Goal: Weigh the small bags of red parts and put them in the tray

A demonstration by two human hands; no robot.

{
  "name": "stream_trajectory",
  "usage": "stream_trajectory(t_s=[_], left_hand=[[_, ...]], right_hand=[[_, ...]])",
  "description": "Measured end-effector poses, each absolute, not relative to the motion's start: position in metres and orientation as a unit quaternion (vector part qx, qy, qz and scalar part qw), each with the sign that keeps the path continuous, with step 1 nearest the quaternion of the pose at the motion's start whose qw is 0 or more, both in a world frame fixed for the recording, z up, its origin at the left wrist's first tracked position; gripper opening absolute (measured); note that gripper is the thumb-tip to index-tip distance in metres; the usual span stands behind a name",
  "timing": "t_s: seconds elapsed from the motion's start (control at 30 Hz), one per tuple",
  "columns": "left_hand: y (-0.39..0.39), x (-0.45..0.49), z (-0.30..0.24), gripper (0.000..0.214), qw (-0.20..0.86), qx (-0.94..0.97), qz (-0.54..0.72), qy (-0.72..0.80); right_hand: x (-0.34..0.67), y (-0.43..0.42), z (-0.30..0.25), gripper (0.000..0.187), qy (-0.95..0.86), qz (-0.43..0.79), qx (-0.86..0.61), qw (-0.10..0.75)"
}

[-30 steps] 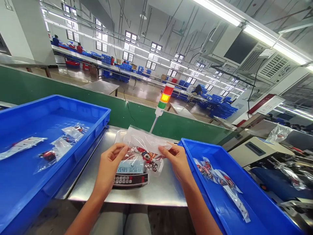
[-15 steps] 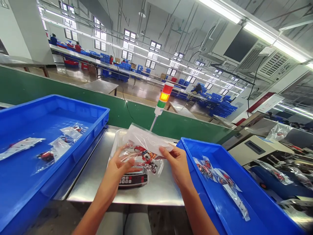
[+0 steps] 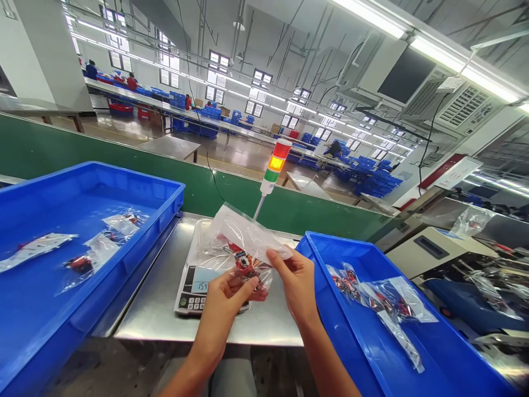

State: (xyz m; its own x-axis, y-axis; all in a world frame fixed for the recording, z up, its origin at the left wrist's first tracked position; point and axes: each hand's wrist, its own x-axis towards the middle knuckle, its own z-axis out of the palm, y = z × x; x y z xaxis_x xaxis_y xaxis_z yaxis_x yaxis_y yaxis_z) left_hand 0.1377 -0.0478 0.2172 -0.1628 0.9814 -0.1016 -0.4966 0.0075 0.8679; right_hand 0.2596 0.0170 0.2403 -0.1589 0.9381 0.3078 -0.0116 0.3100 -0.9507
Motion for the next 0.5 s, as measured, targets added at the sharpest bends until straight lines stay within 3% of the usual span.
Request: stream_trajectory(t_s=[0.23, 0.37, 0.5], left_hand=[[-0.047, 0.141, 0.213, 0.056, 0.550, 0.301, 0.659, 0.415], [-0.046, 0.137, 0.206, 0.047, 0.517, 0.341, 0.649, 0.441], [-0.047, 0.134, 0.197, 0.042, 0.511, 0.399, 0.597, 0.473]], right_hand=[[0.265, 0.020, 0.238, 0.034, -0.621, 0.468, -0.352, 0.521], [0.279, 0.028, 0.245, 0.040, -0.657, 0.475, -0.320, 0.491], [0.290, 0.032, 0.261, 0.033, -0.696, 0.433, -0.366, 0.441]])
